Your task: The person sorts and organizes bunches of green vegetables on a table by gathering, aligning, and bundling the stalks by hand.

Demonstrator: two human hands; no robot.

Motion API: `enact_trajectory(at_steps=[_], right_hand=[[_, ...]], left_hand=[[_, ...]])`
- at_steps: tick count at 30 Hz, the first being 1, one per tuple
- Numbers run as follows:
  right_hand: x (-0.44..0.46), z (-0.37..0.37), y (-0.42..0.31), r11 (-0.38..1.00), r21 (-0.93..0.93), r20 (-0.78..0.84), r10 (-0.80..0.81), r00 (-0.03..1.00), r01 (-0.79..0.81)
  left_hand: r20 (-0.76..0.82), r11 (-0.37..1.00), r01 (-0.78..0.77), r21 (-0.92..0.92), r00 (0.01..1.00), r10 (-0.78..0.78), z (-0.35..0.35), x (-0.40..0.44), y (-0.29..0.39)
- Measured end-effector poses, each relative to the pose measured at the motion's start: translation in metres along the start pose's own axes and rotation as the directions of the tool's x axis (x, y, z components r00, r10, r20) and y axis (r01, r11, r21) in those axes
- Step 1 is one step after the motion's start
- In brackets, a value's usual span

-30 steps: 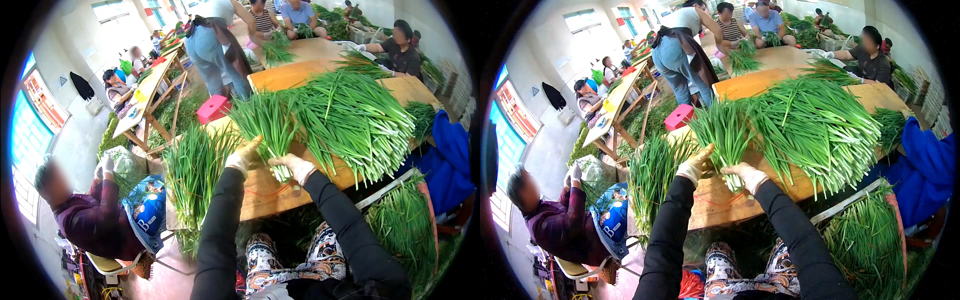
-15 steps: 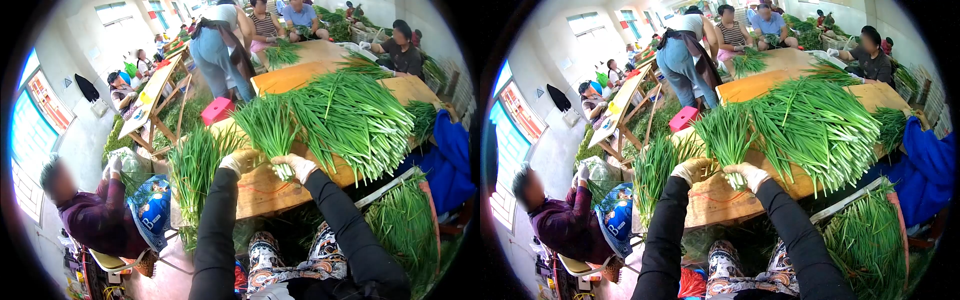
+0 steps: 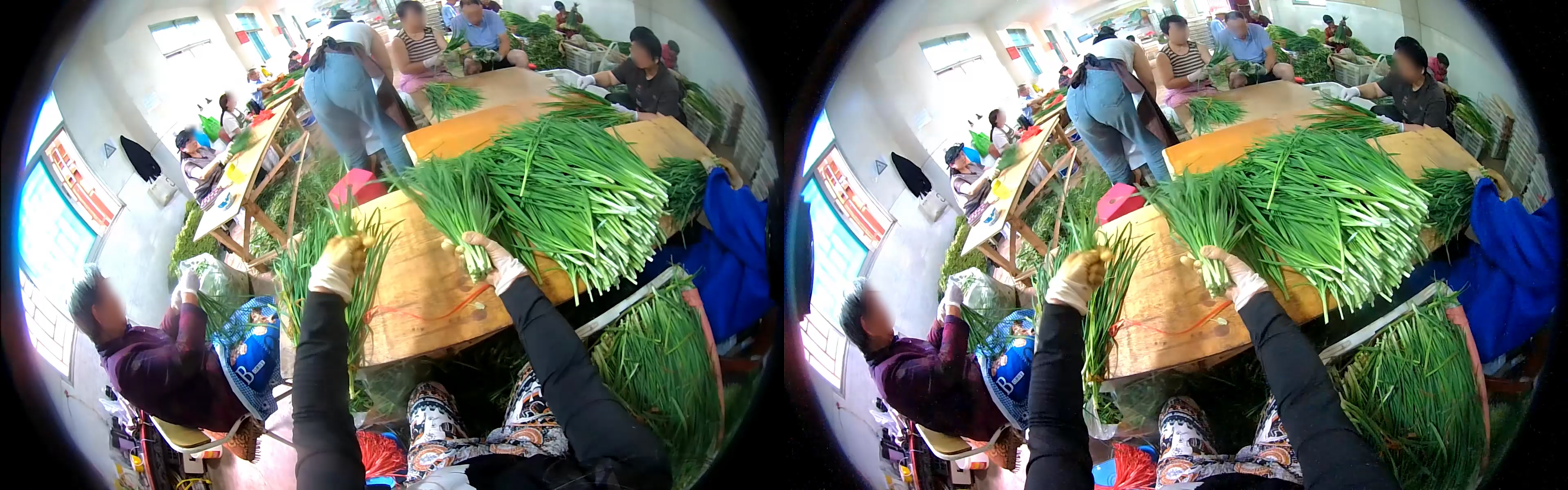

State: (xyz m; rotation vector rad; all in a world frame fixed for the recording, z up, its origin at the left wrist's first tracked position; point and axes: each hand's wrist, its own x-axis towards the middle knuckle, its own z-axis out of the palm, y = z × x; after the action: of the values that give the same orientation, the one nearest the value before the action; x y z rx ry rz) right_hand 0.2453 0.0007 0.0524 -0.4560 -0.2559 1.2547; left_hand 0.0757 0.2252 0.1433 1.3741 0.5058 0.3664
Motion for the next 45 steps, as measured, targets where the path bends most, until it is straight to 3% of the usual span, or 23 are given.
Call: enact_trajectory(at_steps=[2, 5, 6, 9, 13, 15, 19, 20, 21, 22, 23, 24, 25, 27, 28, 30, 34, 35, 39, 40, 41, 43, 45], right_hand=[[0.004, -0.004, 0.004, 1.0, 0.023, 0.024, 0.011, 1.0, -0.011], [0.015, -0.003, 0.023, 1.0, 0.028, -0.014, 0.004, 1.0, -0.003], [0.013, 0.003, 0.027, 0.999, -0.042, -0.049, 0.023, 0.999, -0.026], [0.024, -0.01, 0.041, 0.964, -0.251, -0.165, 0.041, 0.985, -0.082], [0.027, 0.016, 0.042, 0.975, -0.213, -0.31, -0.005, 0.951, -0.064], [0.045, -0.001, 0.046, 0.917, -0.38, -0.268, 0.012, 0.963, -0.117], [0.021, 0.032, 0.04, 0.837, -0.532, -0.304, -0.045, 0.952, -0.13], [0.021, 0.034, 0.04, 0.837, -0.547, -0.23, -0.124, 0.965, -0.023], [0.037, 0.014, 0.043, 0.797, -0.59, -0.315, -0.084, 0.945, -0.126], [0.031, 0.032, 0.047, 0.69, -0.714, -0.31, -0.166, 0.936, -0.114], [0.023, 0.049, 0.05, 0.562, -0.82, -0.292, -0.246, 0.924, -0.109], [0.018, 0.053, 0.062, 0.41, -0.901, -0.056, -0.429, 0.902, 0.139], [0.01, 0.057, 0.07, 0.009, -0.996, 0.066, -0.555, 0.829, 0.085], [0.001, 0.06, 0.063, -0.154, -0.982, -0.061, -0.276, 0.959, -0.107], [0.017, 0.023, 0.074, -0.265, -0.96, 0.188, -0.363, 0.913, 0.092], [0.016, 0.044, 0.058, -0.321, -0.911, 0.379, -0.408, 0.831, 0.259], [0.03, 0.09, 0.026, 0.114, -0.953, 0.211, -0.418, 0.883, 0.282], [0.04, 0.085, 0.03, 0.29, -0.861, 0.27, -0.434, 0.859, 0.417], [0.055, 0.014, 0.053, -0.151, -0.924, 0.383, -0.34, 0.859, 0.352], [0.047, 0.007, 0.063, 0.097, -0.925, 0.32, -0.32, 0.892, 0.367], [0.057, 0.01, 0.065, -0.614, -0.771, 0.341, -0.178, 0.923, 0.167], [0.052, 0.004, 0.066, -0.165, -0.98, 0.141, -0.18, 0.974, 0.111], [0.055, -0.011, 0.076, -0.243, -0.966, 0.138, -0.209, 0.968, 0.086]], left_hand=[[-0.04, 0.975, 0.223, 0.009, 0.974, -0.222, 0.015, -0.01, -0.004], [0.086, 0.892, 0.317, 0.322, 0.928, -0.361, 0.044, -0.011, -0.049], [0.045, 0.903, 0.222, 0.369, 0.966, -0.255, 0.065, -0.01, -0.065], [-0.02, 0.563, 0.27, 0.782, 0.912, -0.409, 0.092, -0.012, -0.069], [0.081, 0.56, 0.023, 0.828, 0.984, -0.161, 0.097, 0.009, -0.107], [0.085, 0.536, -0.068, 0.842, 0.996, -0.007, 0.096, 0.012, -0.11], [0.341, 0.507, -0.243, 0.827, 0.934, -0.108, 0.078, 0.038, -0.125], [0.344, 0.76, -0.114, 0.64, 0.927, -0.151, 0.076, 0.034, -0.112], [0.36, 0.922, 0.04, 0.385, 0.913, -0.191, 0.075, 0.027, -0.099], [0.293, 0.967, 0.249, 0.054, 0.922, -0.254, 0.08, 0.005, -0.082], [0.311, 0.982, 0.187, 0.029, 0.932, -0.187, 0.077, 0.013, -0.08], [0.207, 0.996, 0.093, 0.009, 0.974, -0.093, 0.077, 0.016, -0.075], [0.1, 1.0, 0.002, -0.002, 0.995, -0.002, 0.077, 0.018, -0.071], [0.128, 0.941, -0.137, -0.309, 0.975, 0.184, 0.087, -0.004, -0.038], [0.171, 0.931, -0.135, -0.339, 0.964, 0.202, 0.087, -0.007, -0.027], [0.163, 0.904, -0.226, -0.363, 0.94, 0.3, 0.093, -0.01, -0.009], [0.013, 0.842, -0.495, -0.215, 0.861, 0.509, 0.102, -0.005, 0.023], [-0.005, 0.814, -0.562, -0.146, 0.823, 0.567, 0.103, -0.005, 0.026], [0.097, 0.89, -0.45, 0.076, 0.892, 0.443, 0.092, -0.016, -0.01], [0.072, 0.903, -0.42, 0.089, 0.907, 0.415, 0.085, -0.003, -0.043], [0.023, 0.909, -0.416, -0.012, 0.909, 0.416, 0.09, -0.007, -0.054], [0.035, 0.936, -0.345, 0.073, 0.939, 0.343, 0.085, -0.005, -0.063], [0.027, 0.929, -0.369, 0.036, 0.93, 0.368, 0.084, -0.006, -0.068]])
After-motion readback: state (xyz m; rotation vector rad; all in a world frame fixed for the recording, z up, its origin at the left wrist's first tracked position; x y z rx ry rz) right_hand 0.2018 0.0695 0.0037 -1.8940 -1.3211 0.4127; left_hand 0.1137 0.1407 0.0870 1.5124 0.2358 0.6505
